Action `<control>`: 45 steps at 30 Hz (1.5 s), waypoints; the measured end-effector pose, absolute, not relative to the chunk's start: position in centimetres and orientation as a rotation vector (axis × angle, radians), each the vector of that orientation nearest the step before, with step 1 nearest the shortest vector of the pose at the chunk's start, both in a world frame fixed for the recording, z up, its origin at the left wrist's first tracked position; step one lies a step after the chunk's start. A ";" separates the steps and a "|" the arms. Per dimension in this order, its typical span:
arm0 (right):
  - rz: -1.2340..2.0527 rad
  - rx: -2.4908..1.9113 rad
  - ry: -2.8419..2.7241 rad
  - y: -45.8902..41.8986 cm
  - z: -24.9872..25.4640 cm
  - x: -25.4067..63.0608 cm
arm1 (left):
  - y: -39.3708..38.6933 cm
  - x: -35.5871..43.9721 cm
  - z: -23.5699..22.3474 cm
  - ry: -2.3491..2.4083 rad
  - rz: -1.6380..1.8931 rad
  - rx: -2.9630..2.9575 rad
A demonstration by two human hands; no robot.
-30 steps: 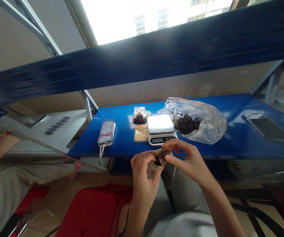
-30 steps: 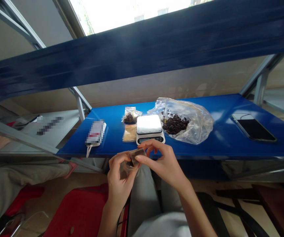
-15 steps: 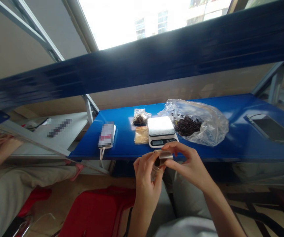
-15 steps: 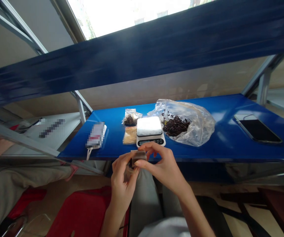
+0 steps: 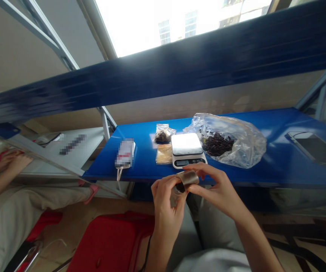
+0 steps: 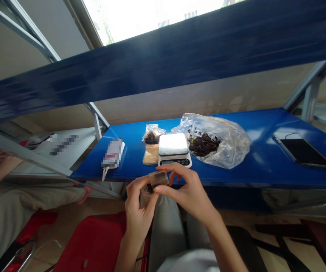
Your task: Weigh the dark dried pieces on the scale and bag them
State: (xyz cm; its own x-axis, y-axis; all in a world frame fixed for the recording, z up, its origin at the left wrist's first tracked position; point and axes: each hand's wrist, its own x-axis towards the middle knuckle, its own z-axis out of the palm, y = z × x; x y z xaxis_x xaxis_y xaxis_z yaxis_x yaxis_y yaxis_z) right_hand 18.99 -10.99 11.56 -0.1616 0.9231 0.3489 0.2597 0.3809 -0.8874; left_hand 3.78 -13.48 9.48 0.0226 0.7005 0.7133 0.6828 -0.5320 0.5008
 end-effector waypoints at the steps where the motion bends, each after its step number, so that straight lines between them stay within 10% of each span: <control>1: 0.836 -1.064 -1.655 -11.0 11.6 19.1 | -13.5 3.9 9.5 1.514 1.568 2.228; 45: 0.698 -1.070 -1.581 -11.6 11.9 19.5 | -13.5 5.0 10.1 1.409 1.573 2.269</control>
